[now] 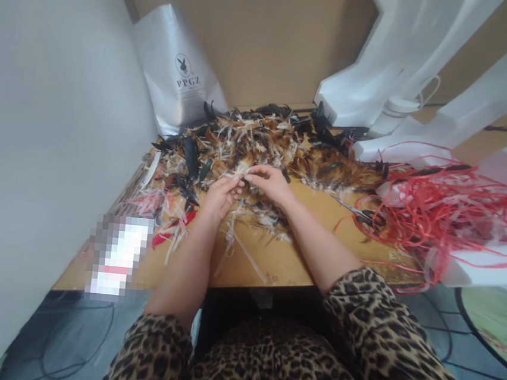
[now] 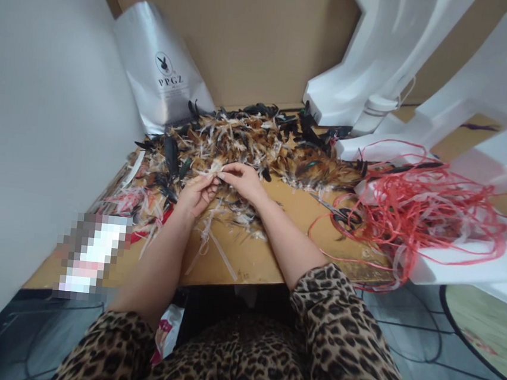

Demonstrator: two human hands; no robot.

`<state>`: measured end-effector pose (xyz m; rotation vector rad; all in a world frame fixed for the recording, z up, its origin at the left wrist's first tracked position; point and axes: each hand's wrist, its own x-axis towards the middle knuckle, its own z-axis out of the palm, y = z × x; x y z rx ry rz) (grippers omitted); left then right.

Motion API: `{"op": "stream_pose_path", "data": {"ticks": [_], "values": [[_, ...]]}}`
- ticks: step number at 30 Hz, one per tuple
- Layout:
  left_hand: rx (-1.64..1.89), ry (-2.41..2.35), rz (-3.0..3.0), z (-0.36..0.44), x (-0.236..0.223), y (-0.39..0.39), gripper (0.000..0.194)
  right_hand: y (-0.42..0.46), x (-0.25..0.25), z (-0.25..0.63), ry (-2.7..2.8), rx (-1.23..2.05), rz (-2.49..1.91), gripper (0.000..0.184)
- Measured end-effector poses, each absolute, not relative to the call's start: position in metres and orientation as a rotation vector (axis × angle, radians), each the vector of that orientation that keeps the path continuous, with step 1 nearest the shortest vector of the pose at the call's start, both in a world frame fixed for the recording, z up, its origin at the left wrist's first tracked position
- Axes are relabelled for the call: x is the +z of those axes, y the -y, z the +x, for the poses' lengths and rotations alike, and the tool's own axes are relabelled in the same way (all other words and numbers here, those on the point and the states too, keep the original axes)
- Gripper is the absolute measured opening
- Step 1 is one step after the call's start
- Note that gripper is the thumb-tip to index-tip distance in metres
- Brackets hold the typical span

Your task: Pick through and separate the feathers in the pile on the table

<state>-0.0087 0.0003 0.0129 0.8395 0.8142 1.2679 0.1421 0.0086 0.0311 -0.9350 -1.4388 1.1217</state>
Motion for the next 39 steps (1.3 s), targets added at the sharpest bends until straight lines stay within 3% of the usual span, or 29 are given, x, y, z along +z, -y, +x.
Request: {"op": "stream_pose_path", "data": {"ticks": [16, 32, 39], "values": [[1.224, -1.002, 1.141, -0.012, 0.012, -0.001, 0.029, -0.015, 0.023, 0.146, 1.511, 0.968, -1.000, 0.022], [1.076, -1.010, 1.158, -0.011, 0.006, -0.001, 0.025, -0.012, 0.022, 0.142, 1.449, 1.163, -0.989, 0.025], [1.187, -0.993, 0.922, -0.012, 0.014, 0.000, 0.022, -0.021, 0.020, 0.143, 1.046, 1.344, -0.918, 0.028]]}}
